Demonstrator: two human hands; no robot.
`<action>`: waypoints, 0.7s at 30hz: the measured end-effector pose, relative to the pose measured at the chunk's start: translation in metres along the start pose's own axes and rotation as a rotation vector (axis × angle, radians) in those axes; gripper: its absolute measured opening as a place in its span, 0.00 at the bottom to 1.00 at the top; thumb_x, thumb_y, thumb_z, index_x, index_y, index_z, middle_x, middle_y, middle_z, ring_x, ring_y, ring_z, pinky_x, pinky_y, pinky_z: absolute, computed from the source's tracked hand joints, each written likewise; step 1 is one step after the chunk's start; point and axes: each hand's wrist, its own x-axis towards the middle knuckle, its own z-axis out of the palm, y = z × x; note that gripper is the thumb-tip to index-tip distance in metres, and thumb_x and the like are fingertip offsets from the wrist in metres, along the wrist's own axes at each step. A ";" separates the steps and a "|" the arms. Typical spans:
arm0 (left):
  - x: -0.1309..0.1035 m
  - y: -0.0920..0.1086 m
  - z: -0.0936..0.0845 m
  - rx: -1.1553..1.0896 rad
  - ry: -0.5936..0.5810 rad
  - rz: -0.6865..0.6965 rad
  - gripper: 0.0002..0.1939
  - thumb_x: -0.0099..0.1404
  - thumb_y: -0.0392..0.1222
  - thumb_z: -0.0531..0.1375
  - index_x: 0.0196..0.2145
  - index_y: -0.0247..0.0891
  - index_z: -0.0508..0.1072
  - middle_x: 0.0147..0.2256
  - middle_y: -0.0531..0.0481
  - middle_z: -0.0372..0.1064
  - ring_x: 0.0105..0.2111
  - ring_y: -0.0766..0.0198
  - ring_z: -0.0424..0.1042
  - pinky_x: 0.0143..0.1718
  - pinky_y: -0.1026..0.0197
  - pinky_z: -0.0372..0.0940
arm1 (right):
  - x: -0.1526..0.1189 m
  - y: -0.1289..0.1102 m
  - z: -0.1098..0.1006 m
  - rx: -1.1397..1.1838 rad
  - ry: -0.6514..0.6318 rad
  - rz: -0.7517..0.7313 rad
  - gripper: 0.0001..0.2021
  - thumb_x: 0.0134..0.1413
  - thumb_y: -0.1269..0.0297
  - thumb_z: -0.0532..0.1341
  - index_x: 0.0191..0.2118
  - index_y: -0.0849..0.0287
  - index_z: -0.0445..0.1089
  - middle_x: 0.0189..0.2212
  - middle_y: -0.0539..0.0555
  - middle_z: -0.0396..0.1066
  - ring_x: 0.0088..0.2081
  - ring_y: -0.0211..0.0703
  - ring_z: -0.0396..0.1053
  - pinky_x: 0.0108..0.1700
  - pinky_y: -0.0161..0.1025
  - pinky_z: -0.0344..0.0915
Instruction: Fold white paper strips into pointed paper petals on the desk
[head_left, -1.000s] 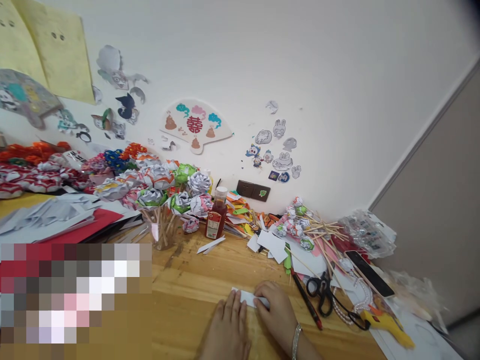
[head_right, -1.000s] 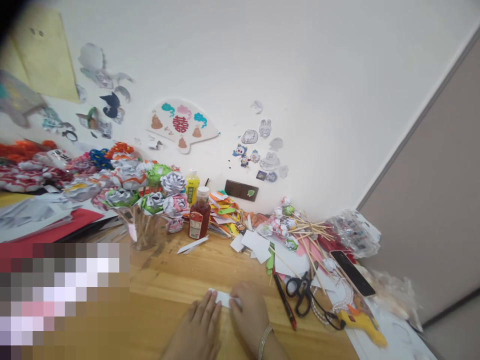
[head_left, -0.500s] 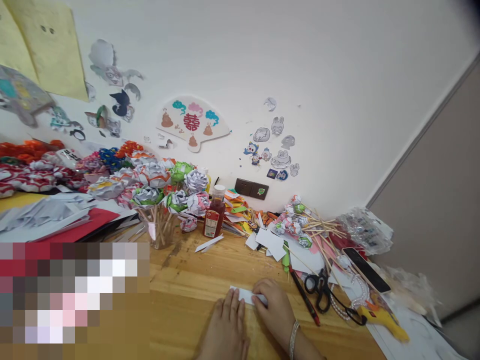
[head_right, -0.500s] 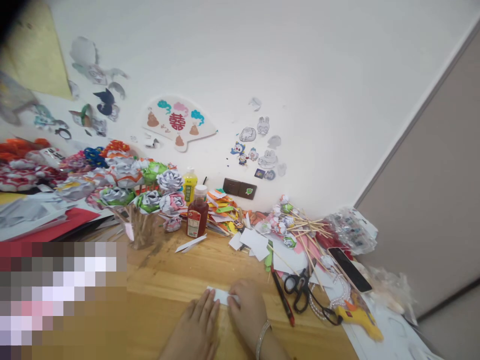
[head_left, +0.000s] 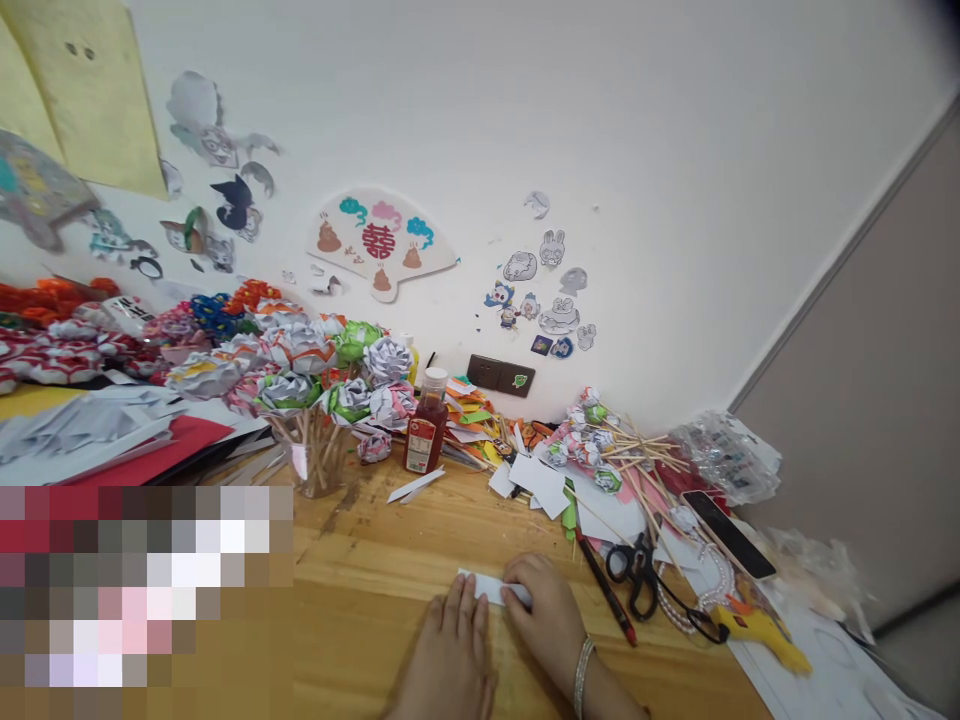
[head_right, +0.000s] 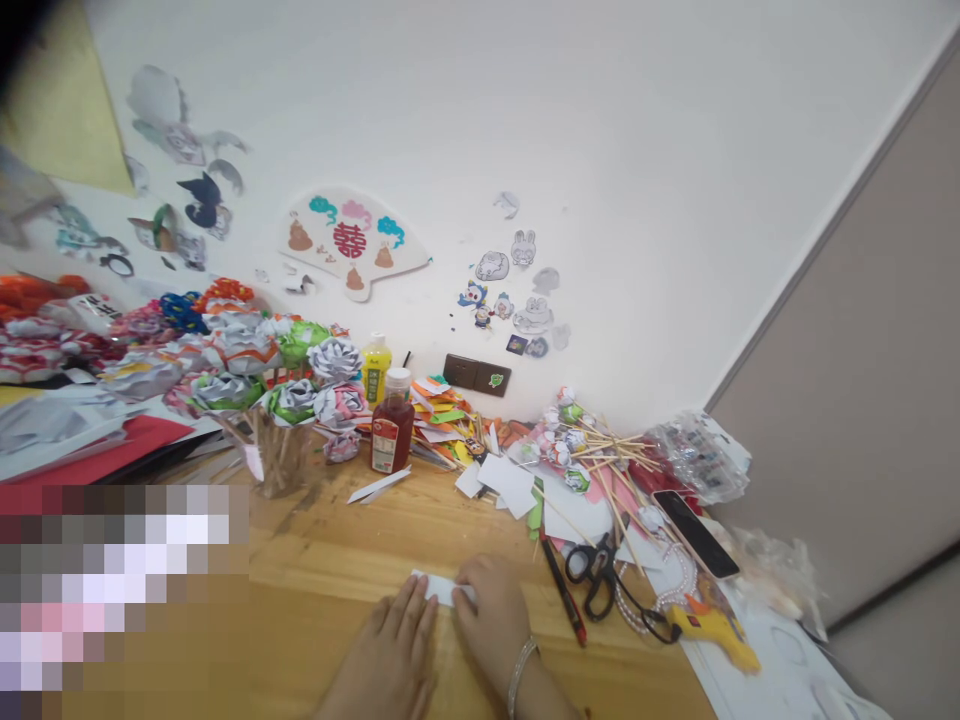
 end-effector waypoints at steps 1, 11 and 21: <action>0.000 0.000 0.001 0.005 0.001 -0.005 0.29 0.62 0.51 0.52 0.55 0.28 0.63 0.56 0.30 0.55 0.57 0.41 0.56 0.51 0.43 0.55 | 0.000 -0.001 0.000 -0.002 0.001 0.004 0.05 0.48 0.77 0.58 0.28 0.60 0.67 0.29 0.53 0.68 0.34 0.44 0.64 0.38 0.38 0.58; 0.000 0.003 -0.010 -0.023 -0.108 -0.022 0.28 0.63 0.48 0.52 0.56 0.26 0.61 0.57 0.28 0.52 0.58 0.40 0.53 0.52 0.42 0.55 | 0.002 -0.009 -0.003 0.002 0.010 0.123 0.06 0.44 0.74 0.64 0.28 0.59 0.68 0.30 0.52 0.67 0.35 0.45 0.63 0.38 0.37 0.56; 0.003 0.000 -0.017 0.010 -0.173 -0.016 0.28 0.61 0.43 0.52 0.57 0.27 0.59 0.58 0.29 0.51 0.59 0.42 0.52 0.53 0.42 0.54 | 0.003 0.007 -0.027 -0.046 -0.067 0.223 0.09 0.38 0.72 0.66 0.31 0.59 0.69 0.33 0.52 0.67 0.39 0.47 0.63 0.42 0.39 0.56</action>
